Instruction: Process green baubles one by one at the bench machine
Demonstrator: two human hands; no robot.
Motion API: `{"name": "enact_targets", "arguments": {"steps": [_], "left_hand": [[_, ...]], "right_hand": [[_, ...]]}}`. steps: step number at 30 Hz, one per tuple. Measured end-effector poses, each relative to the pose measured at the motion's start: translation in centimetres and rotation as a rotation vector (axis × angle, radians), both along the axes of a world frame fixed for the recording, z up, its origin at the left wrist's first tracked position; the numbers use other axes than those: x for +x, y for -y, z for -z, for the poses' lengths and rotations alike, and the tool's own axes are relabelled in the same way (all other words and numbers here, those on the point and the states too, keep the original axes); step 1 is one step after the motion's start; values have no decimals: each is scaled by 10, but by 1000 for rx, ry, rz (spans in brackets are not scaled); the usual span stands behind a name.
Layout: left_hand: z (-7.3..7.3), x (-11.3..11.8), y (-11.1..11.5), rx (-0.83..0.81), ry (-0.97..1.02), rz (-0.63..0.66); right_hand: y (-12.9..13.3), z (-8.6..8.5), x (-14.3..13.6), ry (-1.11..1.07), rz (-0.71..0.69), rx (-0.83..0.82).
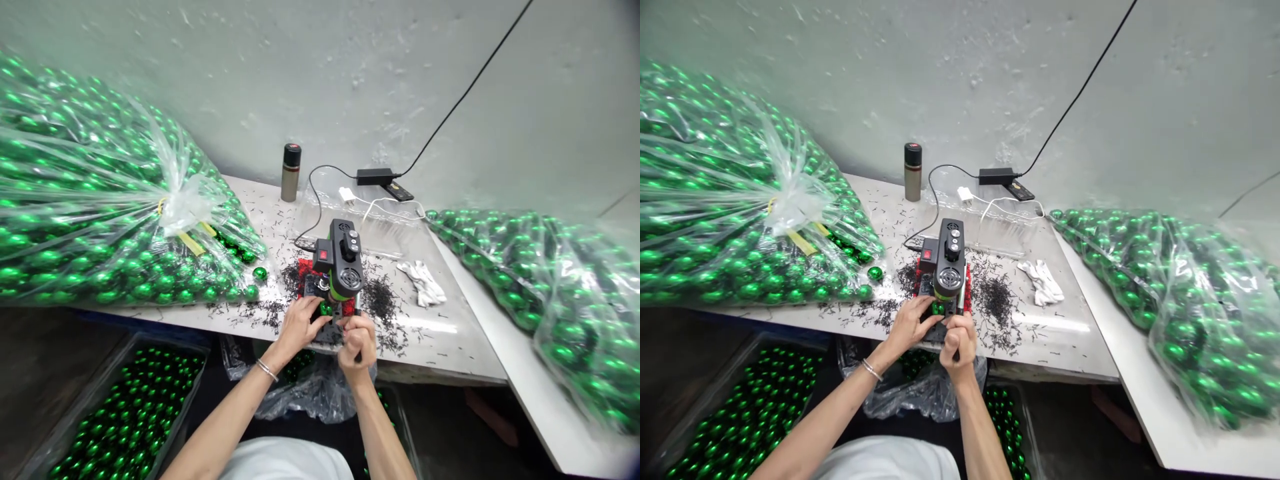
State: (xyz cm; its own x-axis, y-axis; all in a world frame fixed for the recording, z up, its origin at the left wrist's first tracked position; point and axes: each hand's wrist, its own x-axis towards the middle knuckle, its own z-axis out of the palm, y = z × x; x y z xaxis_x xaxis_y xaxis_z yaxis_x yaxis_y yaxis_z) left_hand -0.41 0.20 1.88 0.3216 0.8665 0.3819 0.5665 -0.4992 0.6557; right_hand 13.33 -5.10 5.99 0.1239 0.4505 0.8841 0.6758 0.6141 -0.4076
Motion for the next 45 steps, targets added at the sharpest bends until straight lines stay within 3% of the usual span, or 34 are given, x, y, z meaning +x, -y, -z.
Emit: {"name": "enact_targets", "arguments": {"steps": [5, 8, 10, 12, 15, 17, 20, 24, 27, 31, 35, 39, 45], "left_hand": [[5, -8, 15, 11, 18, 20], [9, -26, 34, 32, -32, 67], [5, -42, 38, 49, -81, 47], [-5, -59, 29, 67, -117, -73], [-25, -82, -7, 33, -178, -335], [-36, -92, -36, -30, -228, -403], [-43, -97, -68, -94, -235, -394], [-43, -98, -77, -166, -187, -353], [-46, -99, -67, -369, 158, -289], [-50, -95, -48, -737, 864, -165], [-43, -73, -30, -914, 1079, -188], [-30, -41, -18, -878, 946, -182], [-18, -10, -8, -502, 386, -143]], "right_hand": [[5, -52, -3, -218, -7, -136], [6, -65, -6, -271, -1, -181], [6, -61, -9, -278, 22, -157], [5, -52, -13, -299, 39, -120], [4, -41, -16, -337, 25, -86], [4, -38, -17, -337, 18, -80], [4, -39, -15, -314, 26, -76], [5, -40, -13, -285, 22, -83], [5, -38, -13, -283, 8, -78], [4, -34, -14, -309, 1, -68], [5, -31, -15, -314, -5, -69], [7, -32, -13, -267, 2, -83], [8, -35, -11, -229, -17, -82]]}}
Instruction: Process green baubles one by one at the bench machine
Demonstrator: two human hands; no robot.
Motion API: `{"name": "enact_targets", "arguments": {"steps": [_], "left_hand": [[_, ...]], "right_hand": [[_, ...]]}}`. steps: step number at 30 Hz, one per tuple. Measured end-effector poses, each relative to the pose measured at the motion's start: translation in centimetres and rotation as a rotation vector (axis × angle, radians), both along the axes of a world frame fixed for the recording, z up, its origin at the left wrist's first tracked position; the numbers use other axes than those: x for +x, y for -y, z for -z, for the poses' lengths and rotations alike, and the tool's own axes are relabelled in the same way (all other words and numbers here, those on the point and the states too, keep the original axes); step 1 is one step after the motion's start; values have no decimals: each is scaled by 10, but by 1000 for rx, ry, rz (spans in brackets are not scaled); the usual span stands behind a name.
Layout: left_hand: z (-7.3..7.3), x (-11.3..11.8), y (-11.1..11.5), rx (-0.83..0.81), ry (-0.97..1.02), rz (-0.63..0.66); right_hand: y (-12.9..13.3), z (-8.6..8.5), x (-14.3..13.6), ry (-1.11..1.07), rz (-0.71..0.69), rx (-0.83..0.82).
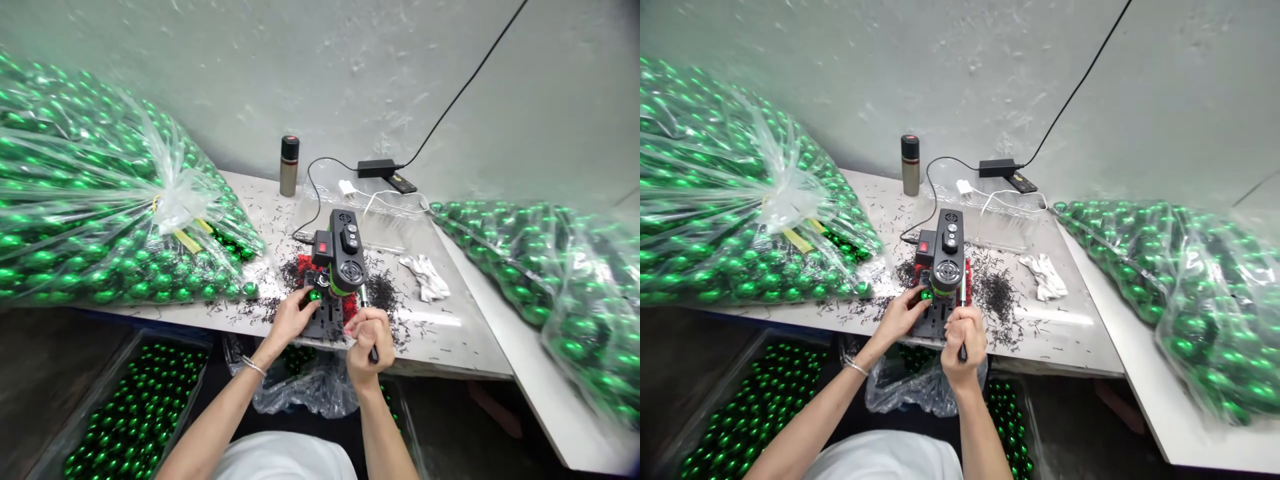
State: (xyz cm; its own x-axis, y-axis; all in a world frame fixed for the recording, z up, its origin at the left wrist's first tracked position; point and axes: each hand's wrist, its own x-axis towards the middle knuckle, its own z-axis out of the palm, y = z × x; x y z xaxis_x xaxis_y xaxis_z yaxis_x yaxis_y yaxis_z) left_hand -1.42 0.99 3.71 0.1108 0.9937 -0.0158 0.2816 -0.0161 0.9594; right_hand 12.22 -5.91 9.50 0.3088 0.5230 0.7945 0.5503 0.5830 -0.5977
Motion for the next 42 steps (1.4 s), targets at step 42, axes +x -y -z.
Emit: {"name": "enact_targets", "arguments": {"steps": [42], "left_hand": [[27, -17, 57, 596, -319, 138]], "right_hand": [[1, -30, 1, -57, 24, -103]]}}
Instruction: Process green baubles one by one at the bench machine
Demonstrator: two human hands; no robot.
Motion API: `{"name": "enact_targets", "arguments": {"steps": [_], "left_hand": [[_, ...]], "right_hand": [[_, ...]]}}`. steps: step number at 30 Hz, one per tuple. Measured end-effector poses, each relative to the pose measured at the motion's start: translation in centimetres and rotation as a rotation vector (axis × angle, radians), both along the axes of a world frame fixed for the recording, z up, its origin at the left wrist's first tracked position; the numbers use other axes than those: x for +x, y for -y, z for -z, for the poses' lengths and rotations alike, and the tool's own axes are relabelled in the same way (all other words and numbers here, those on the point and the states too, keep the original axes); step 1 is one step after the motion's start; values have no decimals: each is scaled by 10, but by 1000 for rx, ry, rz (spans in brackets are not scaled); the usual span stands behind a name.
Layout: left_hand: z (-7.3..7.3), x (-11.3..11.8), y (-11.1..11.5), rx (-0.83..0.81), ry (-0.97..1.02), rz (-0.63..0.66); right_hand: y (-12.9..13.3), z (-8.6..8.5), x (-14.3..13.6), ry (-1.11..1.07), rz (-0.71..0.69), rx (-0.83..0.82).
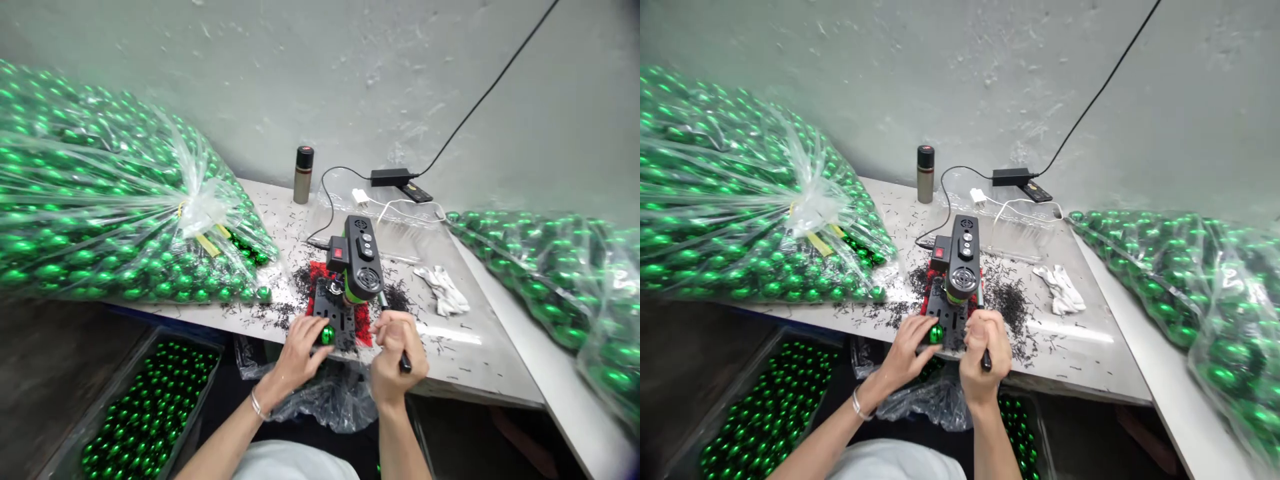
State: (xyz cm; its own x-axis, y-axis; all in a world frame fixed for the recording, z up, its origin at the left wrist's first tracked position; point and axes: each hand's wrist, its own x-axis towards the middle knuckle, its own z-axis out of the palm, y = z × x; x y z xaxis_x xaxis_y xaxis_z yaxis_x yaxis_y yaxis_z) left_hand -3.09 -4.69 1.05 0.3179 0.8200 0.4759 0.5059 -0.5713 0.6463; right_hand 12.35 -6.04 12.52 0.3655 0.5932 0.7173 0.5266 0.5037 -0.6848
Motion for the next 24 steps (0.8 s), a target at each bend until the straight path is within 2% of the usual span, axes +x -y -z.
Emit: {"name": "enact_targets", "arguments": {"steps": [2, 4, 7, 9, 13, 16, 19, 22, 24], "left_hand": [[-3, -15, 7, 23, -64, 9], [-10, -29, -2, 51, -108, -80], [-23, -51, -36, 81, -164, -334], [-31, -65, -62, 62, -252, -422], [-46, -86, -104, 25, -394, -400], [-54, -92, -130, 5, -354, -416], [-55, -91, -154, -42, -333, -436], [-53, -91, -166, -95, -311, -431], [-55, -92, -164, -120, -298, -423]], "right_hand": [[-1, 5, -2, -10, 17, 46], [-3, 14, -5, -23, 29, 90], [-5, 25, -6, -34, 27, 121], [-5, 29, -5, -29, 15, 127], [-5, 32, -4, -31, 1, 130], [-5, 33, -5, -63, -3, 130], [-4, 34, -6, -62, 9, 123], [-3, 36, -4, -30, -2, 119], [-3, 39, -3, -21, -21, 125]]}}
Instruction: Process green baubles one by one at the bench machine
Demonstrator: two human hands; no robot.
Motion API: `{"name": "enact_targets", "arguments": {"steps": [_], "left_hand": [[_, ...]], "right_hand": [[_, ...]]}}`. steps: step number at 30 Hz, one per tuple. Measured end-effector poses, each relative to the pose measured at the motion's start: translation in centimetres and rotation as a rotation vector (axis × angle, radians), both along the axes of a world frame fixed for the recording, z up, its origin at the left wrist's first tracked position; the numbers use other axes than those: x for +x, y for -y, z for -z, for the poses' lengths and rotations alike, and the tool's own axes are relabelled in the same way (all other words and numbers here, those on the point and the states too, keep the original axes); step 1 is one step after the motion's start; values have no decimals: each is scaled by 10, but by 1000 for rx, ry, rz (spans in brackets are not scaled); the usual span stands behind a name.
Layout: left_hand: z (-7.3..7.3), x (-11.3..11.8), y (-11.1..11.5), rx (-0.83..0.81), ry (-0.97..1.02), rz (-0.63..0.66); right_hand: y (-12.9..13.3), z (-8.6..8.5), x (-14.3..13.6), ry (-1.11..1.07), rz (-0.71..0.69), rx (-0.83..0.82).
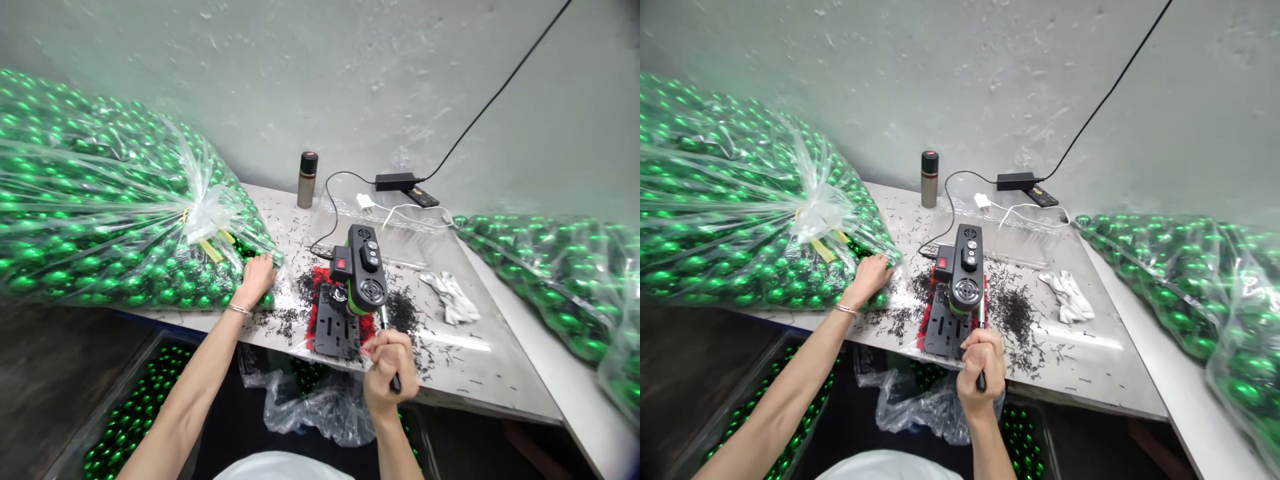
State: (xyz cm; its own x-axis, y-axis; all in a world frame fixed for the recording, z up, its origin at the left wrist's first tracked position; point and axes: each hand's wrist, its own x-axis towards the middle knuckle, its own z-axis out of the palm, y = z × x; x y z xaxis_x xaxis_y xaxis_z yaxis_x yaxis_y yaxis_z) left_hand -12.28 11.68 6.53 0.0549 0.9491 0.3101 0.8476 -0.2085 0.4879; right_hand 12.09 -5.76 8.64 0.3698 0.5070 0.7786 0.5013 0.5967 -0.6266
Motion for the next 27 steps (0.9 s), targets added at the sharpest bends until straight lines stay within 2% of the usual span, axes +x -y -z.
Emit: {"name": "enact_targets", "arguments": {"steps": [3, 6, 9, 12, 14, 19, 27], "left_hand": [[-8, 1, 19, -89, 203, 13], [-15, 13, 50, -311, 699, 50], [-15, 35, 80, -559, 1206, 103], [-8, 58, 101, -753, 1531, 131], [-3, 70, 109, -835, 1606, 135], [5, 90, 117, -910, 1572, 59], [4, 94, 121, -930, 1664, -54]], "right_hand": [[0, 4, 1, -8, -16, 3], [0, 5, 1, -11, -16, -6], [1, 3, 1, 15, -14, -3], [1, 0, 1, 55, -21, -1], [2, -1, 2, 78, -27, -5], [3, -3, 4, 123, -19, -20], [4, -1, 4, 135, -20, -25]]}}
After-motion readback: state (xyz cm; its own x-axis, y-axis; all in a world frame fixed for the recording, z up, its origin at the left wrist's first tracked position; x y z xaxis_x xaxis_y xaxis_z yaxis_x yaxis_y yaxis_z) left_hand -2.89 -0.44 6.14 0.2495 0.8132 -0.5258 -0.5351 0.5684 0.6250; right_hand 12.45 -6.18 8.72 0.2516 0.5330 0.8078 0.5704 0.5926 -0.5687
